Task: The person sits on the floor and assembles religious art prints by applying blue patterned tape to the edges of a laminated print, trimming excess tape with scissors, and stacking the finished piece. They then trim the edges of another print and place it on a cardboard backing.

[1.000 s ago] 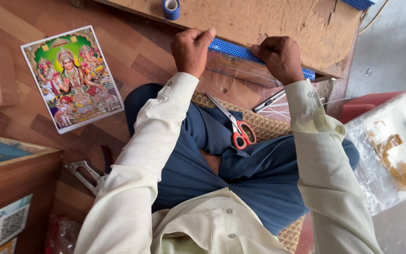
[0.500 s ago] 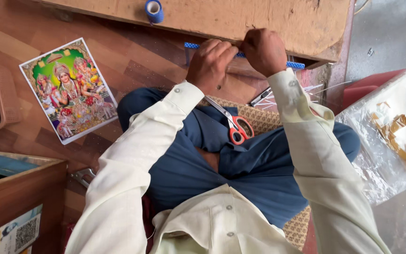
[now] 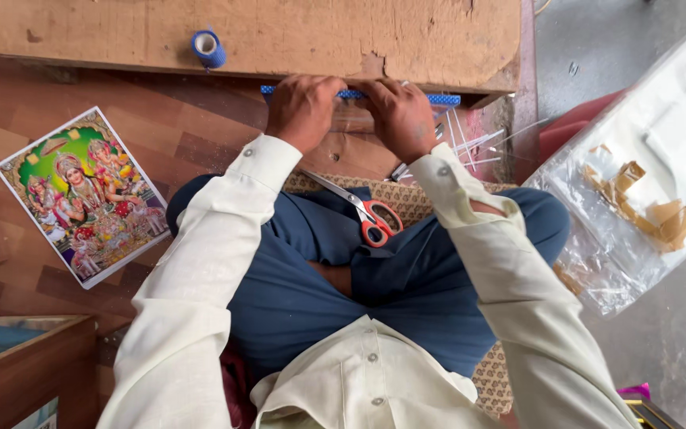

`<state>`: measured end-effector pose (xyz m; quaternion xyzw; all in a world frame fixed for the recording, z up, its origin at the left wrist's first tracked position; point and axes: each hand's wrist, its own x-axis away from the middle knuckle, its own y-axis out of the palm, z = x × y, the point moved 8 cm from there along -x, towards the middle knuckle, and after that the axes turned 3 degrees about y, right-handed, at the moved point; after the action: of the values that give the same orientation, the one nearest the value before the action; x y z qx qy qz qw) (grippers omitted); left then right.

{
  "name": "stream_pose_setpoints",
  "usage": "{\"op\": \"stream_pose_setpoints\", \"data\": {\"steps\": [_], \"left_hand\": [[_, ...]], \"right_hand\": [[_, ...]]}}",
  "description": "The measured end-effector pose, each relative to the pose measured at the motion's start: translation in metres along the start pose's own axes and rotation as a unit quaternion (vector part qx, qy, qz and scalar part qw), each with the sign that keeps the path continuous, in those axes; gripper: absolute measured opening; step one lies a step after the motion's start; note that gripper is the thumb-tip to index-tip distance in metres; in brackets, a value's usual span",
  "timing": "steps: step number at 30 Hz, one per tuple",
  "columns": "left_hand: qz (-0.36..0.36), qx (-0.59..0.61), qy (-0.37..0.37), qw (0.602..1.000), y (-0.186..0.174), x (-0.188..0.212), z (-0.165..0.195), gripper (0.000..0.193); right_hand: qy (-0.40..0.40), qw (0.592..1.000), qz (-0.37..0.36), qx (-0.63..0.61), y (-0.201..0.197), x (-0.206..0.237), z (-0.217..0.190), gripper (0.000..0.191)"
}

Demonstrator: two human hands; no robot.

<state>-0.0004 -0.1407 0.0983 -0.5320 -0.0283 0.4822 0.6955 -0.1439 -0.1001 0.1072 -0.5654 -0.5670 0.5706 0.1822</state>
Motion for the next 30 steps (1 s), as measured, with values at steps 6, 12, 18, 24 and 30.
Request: {"op": "stream_pose_setpoints", "data": {"steps": [6,12,18,24,30], "left_hand": [[0.024,0.006,-0.046,0.999,-0.042,0.024,-0.039,0.006],[0.219,0.242,-0.239,0.915,-0.029,0.057,-0.072,0.03],[0.401,0.182,-0.248,0.863,-0.008,0.072,-0.04,0.054],[0.385,0.128,-0.402,0.821,-0.002,0.078,-0.063,0.042],[0.419,0.264,-0.361,0.79,-0.001,0.08,-0.079,0.035]], "right_hand": [[0.04,0.998,-0.049,0.004,-0.032,0.031,0.074,0.015],[0.273,0.896,0.125,-0.327,-0.015,0.071,0.128,0.029],[0.357,0.791,0.366,-0.337,0.009,0.071,0.08,0.065],[0.425,0.773,0.376,-0.284,-0.001,0.067,0.092,0.036],[0.368,0.759,0.334,-0.421,-0.003,0.067,0.119,0.042]]}}
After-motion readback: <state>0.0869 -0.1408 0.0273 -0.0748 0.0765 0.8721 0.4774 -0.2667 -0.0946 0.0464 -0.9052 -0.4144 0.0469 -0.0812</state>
